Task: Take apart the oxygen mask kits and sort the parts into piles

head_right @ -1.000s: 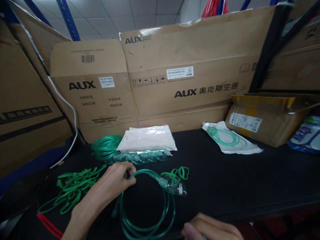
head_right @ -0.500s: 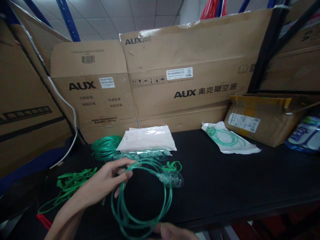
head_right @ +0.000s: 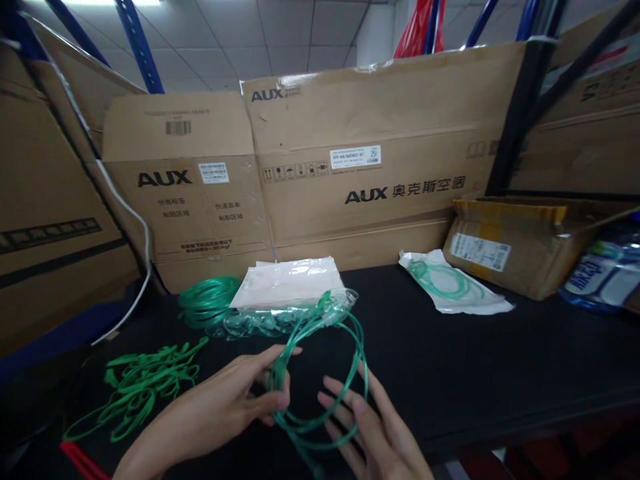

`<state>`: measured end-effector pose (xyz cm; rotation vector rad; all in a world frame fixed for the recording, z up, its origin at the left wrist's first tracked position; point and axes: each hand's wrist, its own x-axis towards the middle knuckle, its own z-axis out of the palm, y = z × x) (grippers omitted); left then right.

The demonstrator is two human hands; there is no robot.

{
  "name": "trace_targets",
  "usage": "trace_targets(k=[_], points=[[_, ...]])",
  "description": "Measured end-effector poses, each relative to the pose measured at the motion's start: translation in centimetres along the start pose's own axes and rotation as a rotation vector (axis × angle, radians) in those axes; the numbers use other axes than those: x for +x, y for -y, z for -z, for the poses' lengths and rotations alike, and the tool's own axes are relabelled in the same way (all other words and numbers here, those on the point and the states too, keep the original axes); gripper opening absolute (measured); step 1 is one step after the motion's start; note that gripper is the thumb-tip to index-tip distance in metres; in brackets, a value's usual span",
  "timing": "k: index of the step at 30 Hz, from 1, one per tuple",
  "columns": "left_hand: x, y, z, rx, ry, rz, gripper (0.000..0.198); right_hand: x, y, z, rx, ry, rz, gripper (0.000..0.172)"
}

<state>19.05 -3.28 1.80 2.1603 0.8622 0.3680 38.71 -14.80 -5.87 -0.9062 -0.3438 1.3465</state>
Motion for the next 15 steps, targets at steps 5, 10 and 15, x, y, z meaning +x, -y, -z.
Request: trace_targets(k=[5,10,15], points=[[0.8,-0.2,-1.0,-0.015,-0.060,-0.011,0.026,1.2,1.1,-1.3,-0.058,0.024,0.198,0.081],[2.1,0.1,-1.4,-0.126,-0.159,0.041,0.038,1.9,1.4,-2.0,-0.083,0.036,0.317,0.071],[3.1,0.2,-1.5,-0.149,-0.259,0.055,0.040,3.8,1.4,-1.3,-0.071,0.017,0.348,0.071]])
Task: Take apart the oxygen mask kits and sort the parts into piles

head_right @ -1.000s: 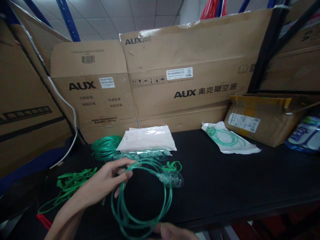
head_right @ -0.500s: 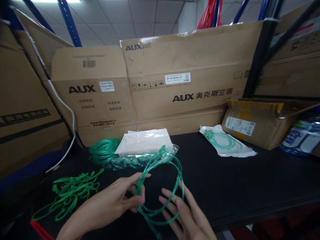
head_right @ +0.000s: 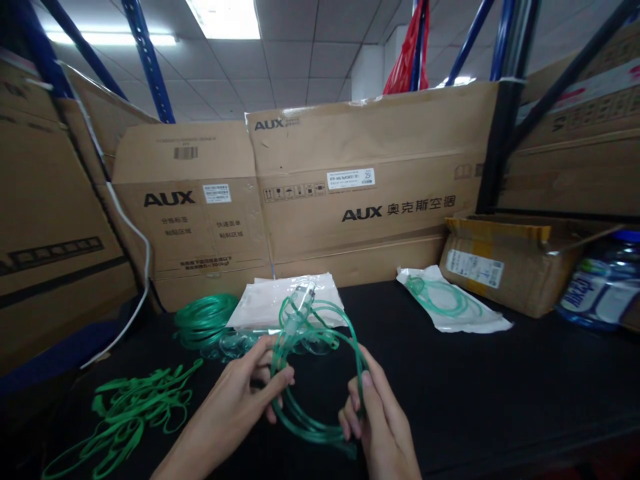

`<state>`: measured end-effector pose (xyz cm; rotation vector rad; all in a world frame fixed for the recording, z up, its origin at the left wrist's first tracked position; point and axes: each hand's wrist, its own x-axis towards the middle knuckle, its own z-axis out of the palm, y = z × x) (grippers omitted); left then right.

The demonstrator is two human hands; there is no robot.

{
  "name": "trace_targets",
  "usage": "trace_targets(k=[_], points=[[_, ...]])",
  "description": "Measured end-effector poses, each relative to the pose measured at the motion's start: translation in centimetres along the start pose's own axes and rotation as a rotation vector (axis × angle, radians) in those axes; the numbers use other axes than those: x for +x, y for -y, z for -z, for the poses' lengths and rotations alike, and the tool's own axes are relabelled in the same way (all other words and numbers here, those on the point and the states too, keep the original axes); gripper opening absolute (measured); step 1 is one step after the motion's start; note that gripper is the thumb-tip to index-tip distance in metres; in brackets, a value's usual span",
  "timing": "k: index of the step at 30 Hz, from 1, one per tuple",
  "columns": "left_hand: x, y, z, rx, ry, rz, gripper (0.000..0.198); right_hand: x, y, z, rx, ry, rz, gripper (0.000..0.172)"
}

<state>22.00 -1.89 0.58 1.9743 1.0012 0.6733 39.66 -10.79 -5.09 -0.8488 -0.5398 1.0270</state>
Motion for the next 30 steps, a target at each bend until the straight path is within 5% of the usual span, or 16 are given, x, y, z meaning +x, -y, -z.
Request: trace_targets(k=[7,13,17,23,30], points=[[0.0,0.4,-0.7,0.278,-0.166,-0.153,0.048,1.2,0.7,0.3,-0.258,-0.043,0.155,0.071],[-0.7,-0.1,-1.2,0.297,-0.147,-0.245,0.039,2.1,3.0,-1.8,-0.491,0.049,0.287,0.095],[-0.9,-0.8,-1.2,0.246,-0.118,-0.317,0.026,3.5,4.1,-2.7,-0.521,0.199,0.187,0.086],[-0.2,-0.7,-1.6,0.183,-0.087,-0.236,0.019,6.0,4.0,-3.2,-0.642,0.412,-0.010,0.036],[0.6,0.6,-1.8,0.048,-0.106,-0.109,0.024,6.7,4.0,-1.5,-0.700,0.459,-0.082,0.046]])
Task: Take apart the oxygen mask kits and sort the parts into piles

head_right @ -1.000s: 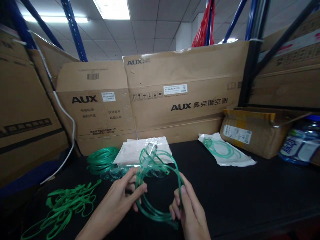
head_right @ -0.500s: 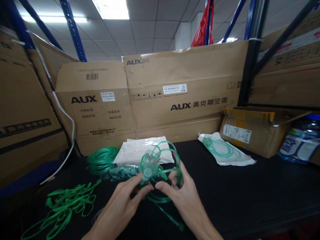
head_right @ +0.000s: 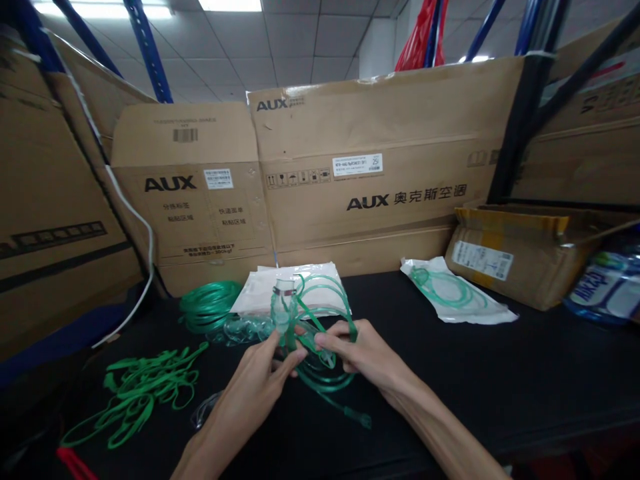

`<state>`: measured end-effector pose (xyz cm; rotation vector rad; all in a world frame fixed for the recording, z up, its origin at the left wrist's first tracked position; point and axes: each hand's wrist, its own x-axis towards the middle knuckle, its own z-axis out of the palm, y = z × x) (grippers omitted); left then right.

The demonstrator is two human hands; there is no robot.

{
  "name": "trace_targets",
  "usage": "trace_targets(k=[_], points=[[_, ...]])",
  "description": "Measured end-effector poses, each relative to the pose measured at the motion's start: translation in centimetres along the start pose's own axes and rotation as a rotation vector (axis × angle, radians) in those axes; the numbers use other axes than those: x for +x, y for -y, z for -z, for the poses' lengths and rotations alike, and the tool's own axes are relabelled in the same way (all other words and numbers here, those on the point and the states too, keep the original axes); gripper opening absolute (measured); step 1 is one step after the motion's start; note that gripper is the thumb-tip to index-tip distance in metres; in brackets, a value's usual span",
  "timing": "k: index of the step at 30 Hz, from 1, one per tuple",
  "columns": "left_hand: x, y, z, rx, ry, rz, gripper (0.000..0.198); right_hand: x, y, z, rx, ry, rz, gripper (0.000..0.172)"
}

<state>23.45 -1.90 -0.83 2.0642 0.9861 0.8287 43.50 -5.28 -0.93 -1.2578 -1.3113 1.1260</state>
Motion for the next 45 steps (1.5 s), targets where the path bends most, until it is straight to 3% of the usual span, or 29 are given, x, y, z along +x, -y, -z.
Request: trace_targets(k=[10,18,24,28,32,36,40,45], points=[[-0.3,-0.2,0.0,-0.008,0.127,0.071,0.027,-0.9,-0.7,1.7,-0.069,0.102,-0.094,0.057],[0.3,0.3,-0.6,0.102,0.116,0.019,0.022,1.8,-1.7,3.4,-0.127,0.029,0.062,0.050],[1.6,0.9,-0.9,0.035,0.152,-0.067,0.015,1.7,-1.5,2.9,-0.104,0.060,0.028,0.054],[1.6,0.7,-1.0,0.020,0.092,-0.089,0.012,1.1,-1.3,2.9,-0.102,0.056,-0.026,0.051],[0.8,-0.7,-1.0,0.010,0.051,-0.090,0.017,0.0,-0.6,3.2,-0.174,-0.021,0.066,0.046],[0.6,-1.6,-1.6,0.010,0.055,-0.035,0.023,-1.5,0.3,2.1,0.072,-0.066,0.071,0.049],[1.0,-1.6,-2.3,0.140,0.040,-0.016,0.029,-2.5,0.8,0.6,0.278,-0.045,-0.019,0.071],[1.5,-2.8,-3.3,0.509,0.121,-0.149,0.029,-2.4,0.8,-0.5,0.162,-0.040,-0.066,0.059]])
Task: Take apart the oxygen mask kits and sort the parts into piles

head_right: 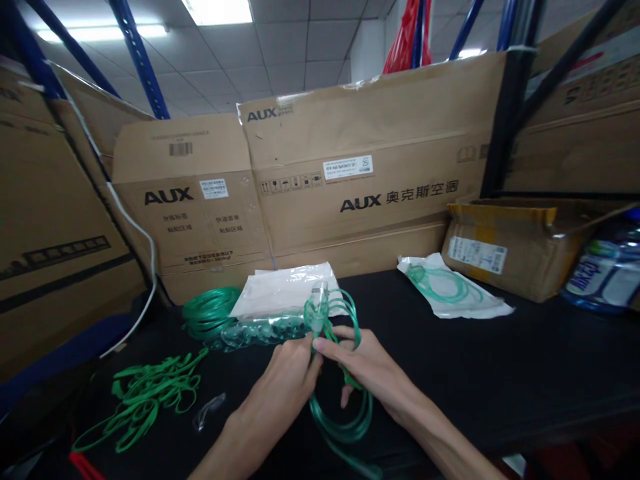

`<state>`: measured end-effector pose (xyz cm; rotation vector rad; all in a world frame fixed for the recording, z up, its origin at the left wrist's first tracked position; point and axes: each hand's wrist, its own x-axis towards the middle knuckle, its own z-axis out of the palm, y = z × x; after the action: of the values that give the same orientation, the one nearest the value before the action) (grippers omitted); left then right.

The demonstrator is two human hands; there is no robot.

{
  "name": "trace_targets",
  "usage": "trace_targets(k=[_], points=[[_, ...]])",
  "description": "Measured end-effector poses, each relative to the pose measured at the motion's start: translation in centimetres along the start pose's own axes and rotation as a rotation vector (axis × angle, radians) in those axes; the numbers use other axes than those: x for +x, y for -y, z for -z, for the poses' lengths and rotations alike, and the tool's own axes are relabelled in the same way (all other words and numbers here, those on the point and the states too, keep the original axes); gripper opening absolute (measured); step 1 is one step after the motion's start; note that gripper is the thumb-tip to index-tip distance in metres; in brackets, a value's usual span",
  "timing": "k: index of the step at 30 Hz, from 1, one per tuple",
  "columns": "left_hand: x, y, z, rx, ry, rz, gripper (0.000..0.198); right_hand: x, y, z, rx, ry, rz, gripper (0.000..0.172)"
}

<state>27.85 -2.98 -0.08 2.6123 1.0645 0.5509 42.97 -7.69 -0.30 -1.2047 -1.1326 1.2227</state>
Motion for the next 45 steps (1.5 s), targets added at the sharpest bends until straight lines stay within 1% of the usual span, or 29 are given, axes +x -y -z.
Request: trace_targets(k=[2,4,5,7,9,10,11,14,15,16,17,18,19,23,26,28,31,34,37,40,43,45], points=[[0.4,-0.7,-0.3,0.124,0.052,-0.047,0.031,0.2,-0.1,-0.2,-0.025,-0.064,0.005,0.051],[0.8,-1.3,-0.6,0.188,0.095,-0.072,0.032,0.3,-0.3,-0.3,0.000,-0.142,0.036,0.040],[1.0,-1.4,-0.6,0.206,0.099,-0.073,0.032,0.4,-0.4,-0.2,0.036,-0.166,0.056,0.037],[1.3,-1.5,-0.4,0.169,0.048,-0.061,0.030,0.6,-0.6,0.1,0.148,-0.194,0.082,0.032],[1.3,-1.2,0.0,0.010,-0.020,-0.034,0.028,0.9,-0.8,0.6,0.301,-0.216,0.108,0.029],[1.2,-1.0,0.1,-0.106,-0.030,-0.009,0.031,1.0,-0.8,0.9,0.375,-0.237,0.118,0.028],[1.1,-0.6,0.2,-0.234,0.000,0.022,0.035,1.1,-0.8,1.2,0.438,-0.262,0.126,0.026],[0.5,0.3,-0.3,-0.618,0.237,0.155,0.042,1.2,-0.5,2.0,0.558,-0.303,0.143,0.024],[0.4,0.6,-0.5,-0.739,0.298,0.186,0.042,1.1,-0.3,2.2,0.576,-0.311,0.149,0.024],[0.3,0.7,-0.8,-0.847,0.324,0.206,0.043,1.0,-0.1,2.3,0.588,-0.319,0.156,0.024],[0.2,0.9,-1.1,-0.934,0.314,0.216,0.043,0.9,0.1,2.4,0.596,-0.330,0.161,0.024],[0.2,1.0,-1.3,-0.990,0.276,0.213,0.042,0.8,0.3,2.5,0.603,-0.344,0.164,0.024],[0.2,1.0,-1.4,-1.014,0.228,0.199,0.041,0.7,0.5,2.5,0.608,-0.354,0.165,0.024],[0.6,1.1,-1.6,-0.984,0.002,0.156,0.036,0.5,1.0,2.3,0.635,-0.374,0.168,0.025],[0.9,0.7,-1.7,-1.088,-0.152,0.195,0.035,0.2,1.0,1.7,0.660,-0.358,0.161,0.026],[1.0,0.2,-1.9,-1.221,-0.216,0.238,0.033,0.0,0.8,1.1,0.671,-0.308,0.166,0.024],[1.0,-0.7,-2.0,-1.447,-0.297,0.306,0.024,-0.3,0.3,0.5,0.670,-0.242,0.160,0.022],[1.0,-1.3,-1.9,-1.592,-0.339,0.356,0.019,-0.4,-0.1,0.4,0.672,-0.251,0.091,0.025],[0.8,-1.8,-1.8,-1.642,-0.279,0.343,0.023,-0.4,-0.4,0.7,0.692,-0.286,0.029,0.028],[0.6,-2.1,-2.1,-1.646,-0.175,0.328,0.026,-0.4,-0.3,0.9,0.714,-0.324,0.044,0.026],[0.6,-1.9,-2.4,-1.543,-0.087,0.335,0.034,-0.2,-0.3,1.0,0.726,-0.320,0.088,0.027],[0.7,-1.6,-2.1,-1.393,0.022,0.301,0.041,-0.1,-0.3,1.5,0.714,-0.322,0.096,0.029]])
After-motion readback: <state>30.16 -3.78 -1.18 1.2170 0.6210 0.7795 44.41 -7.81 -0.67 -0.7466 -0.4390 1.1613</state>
